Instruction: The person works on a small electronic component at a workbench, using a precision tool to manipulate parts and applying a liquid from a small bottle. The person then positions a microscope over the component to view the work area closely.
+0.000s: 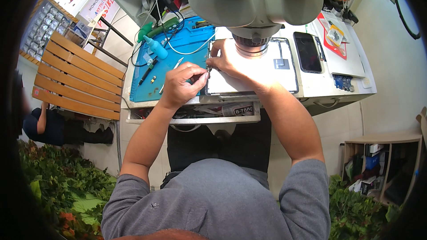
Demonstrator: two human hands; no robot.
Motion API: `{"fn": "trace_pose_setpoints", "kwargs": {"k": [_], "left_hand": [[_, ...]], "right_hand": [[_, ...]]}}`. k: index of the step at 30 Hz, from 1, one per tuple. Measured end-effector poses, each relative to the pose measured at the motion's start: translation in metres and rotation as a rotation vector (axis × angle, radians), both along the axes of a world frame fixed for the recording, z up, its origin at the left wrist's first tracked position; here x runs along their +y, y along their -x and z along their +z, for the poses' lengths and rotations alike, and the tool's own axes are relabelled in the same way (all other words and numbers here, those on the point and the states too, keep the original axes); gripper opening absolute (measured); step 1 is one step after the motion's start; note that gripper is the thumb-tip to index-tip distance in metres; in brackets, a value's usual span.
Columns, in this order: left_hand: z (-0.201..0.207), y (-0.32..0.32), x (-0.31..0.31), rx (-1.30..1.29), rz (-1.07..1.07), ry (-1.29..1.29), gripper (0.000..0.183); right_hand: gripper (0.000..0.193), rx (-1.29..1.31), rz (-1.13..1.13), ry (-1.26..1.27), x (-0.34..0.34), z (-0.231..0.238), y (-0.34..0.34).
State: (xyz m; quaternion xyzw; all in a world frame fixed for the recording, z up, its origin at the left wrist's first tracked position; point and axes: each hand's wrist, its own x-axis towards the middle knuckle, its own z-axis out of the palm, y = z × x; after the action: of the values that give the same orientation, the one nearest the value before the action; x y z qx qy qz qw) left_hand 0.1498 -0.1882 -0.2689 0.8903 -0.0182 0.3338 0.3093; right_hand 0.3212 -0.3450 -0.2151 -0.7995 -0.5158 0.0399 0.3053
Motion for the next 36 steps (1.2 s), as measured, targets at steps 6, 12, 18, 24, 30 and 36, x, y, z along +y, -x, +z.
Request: {"fn": "trace_pose_setpoints", "kwargs": {"k": [6,12,18,24,30,36], "left_hand": [[0.001,-0.005,0.001,-0.093,0.034,-0.203,0.014],[-0.001,-0.006,0.0,-0.048,0.04,-0.028,0.012],[0.001,-0.003,0.007,0.031,0.045,0.007,0.016],[0.009,0.024,0.048,-0.193,0.485,0.005,0.043],[0.023,0.019,0.116,0.085,0.629,0.34,0.097],[0.023,0.018,0.125,0.204,0.574,0.292,0.07]], "right_hand": [[0.035,-0.059,0.032,0.001,-0.004,-0.009,-0.004],[0.033,0.07,0.214,-0.036,-0.012,-0.016,-0.017],[0.023,-0.199,0.216,-0.088,-0.009,-0.014,-0.007],[0.018,-0.266,0.218,-0.124,-0.011,-0.022,-0.003],[0.013,-0.234,0.22,-0.098,-0.009,-0.026,0.002],[0.012,-0.244,0.211,-0.095,-0.006,-0.024,0.007]]}}
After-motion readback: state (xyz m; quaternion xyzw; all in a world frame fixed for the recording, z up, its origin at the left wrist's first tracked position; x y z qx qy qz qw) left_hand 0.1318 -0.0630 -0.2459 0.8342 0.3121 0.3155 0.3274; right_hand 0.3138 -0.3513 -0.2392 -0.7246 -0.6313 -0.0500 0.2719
